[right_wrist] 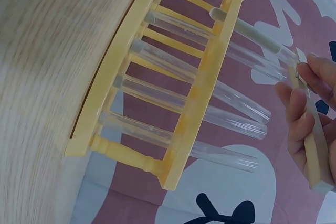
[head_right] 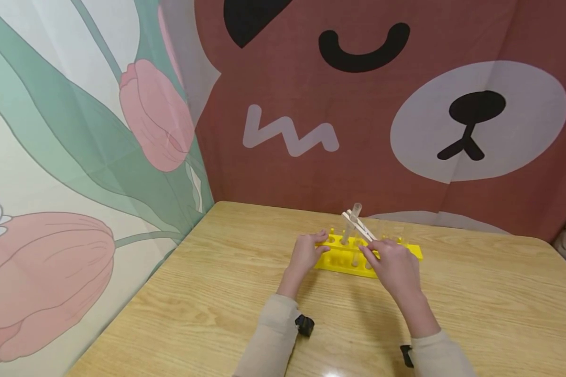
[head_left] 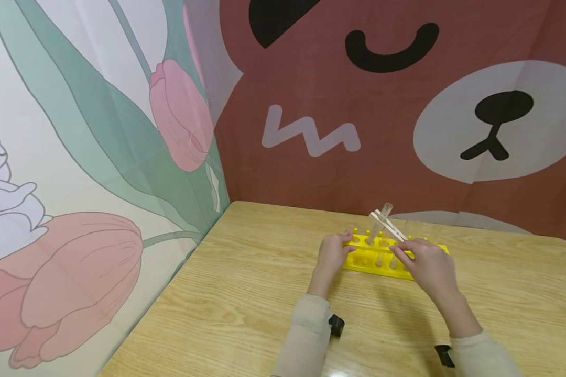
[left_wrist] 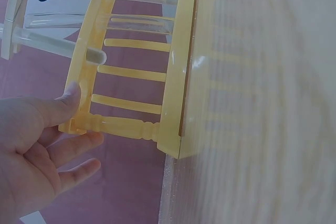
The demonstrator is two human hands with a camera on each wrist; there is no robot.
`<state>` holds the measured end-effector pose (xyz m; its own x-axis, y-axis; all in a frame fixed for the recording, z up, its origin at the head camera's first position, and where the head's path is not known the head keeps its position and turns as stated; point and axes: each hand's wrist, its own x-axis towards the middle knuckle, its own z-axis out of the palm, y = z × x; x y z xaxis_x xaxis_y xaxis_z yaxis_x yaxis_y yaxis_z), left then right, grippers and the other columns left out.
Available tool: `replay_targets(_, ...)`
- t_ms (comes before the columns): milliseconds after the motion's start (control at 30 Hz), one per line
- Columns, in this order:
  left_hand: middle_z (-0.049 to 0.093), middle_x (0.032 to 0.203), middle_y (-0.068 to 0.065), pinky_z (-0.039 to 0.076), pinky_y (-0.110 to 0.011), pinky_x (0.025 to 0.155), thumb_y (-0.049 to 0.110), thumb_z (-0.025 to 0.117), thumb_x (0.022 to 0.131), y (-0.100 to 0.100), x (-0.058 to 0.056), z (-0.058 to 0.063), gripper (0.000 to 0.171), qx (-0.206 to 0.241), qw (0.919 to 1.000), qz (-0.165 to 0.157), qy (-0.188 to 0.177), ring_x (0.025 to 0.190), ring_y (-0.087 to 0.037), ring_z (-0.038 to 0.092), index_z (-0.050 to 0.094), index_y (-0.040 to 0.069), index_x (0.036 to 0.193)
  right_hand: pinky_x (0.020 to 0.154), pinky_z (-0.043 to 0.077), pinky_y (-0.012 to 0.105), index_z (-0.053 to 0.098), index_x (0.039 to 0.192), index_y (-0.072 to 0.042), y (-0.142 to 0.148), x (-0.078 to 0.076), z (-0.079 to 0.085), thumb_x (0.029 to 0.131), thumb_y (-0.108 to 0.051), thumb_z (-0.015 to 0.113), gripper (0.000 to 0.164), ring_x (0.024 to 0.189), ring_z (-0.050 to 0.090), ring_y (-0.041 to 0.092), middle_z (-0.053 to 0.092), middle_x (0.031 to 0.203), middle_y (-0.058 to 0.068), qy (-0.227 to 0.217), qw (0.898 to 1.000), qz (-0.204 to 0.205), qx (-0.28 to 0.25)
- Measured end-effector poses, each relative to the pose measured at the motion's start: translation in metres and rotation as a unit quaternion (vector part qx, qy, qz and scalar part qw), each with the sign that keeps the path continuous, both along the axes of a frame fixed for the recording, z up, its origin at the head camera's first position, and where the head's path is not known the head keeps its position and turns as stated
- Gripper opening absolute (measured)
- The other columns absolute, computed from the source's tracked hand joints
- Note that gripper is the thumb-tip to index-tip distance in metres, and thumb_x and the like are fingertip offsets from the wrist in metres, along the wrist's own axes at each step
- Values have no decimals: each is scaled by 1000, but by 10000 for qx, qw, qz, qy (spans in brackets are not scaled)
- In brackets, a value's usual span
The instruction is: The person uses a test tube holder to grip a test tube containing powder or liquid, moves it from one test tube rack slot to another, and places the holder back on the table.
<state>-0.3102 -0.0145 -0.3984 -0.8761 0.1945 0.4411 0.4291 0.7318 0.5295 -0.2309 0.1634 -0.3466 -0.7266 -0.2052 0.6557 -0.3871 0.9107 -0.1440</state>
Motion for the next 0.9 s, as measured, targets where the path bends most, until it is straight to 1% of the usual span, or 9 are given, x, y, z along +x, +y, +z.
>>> replay_targets(233,57,114,1,41,-18,85,20,65,78,0,-1,0,35,-47,10000,9,-13,106,-9,53,62,8,111,32,22,23,70,79,-1,1,-1,-2,73,-19,73,19,40,29,11,61,67,13,173,9998,60,21)
replay_targets(467,57,115,1,42,-18,85,20,64,78,1,0,0,36,0,10000,-3,-81,106,-9,52,61,8,112,33,21,24,70,81,-1,0,0,-3,71,-18,74,20,40,28,11,61,69,15,-11,10000,0,20)
replay_targets(733,57,113,-1,43,-18,83,20,65,77,0,0,0,36,-29,9999,-74,90,105,-11,54,62,7,110,33,22,23,70,80,-1,1,-1,-4,71,-19,74,20,39,29,11,62,69,14,76,10000,56,27)
replay_targets(900,56,114,0,42,-18,83,21,65,78,0,-1,0,36,-66,10000,-38,4,105,-11,53,62,7,111,33,23,24,70,79,-2,0,0,-4,71,-20,74,20,41,32,12,62,71,15,-125,9999,-12,37)
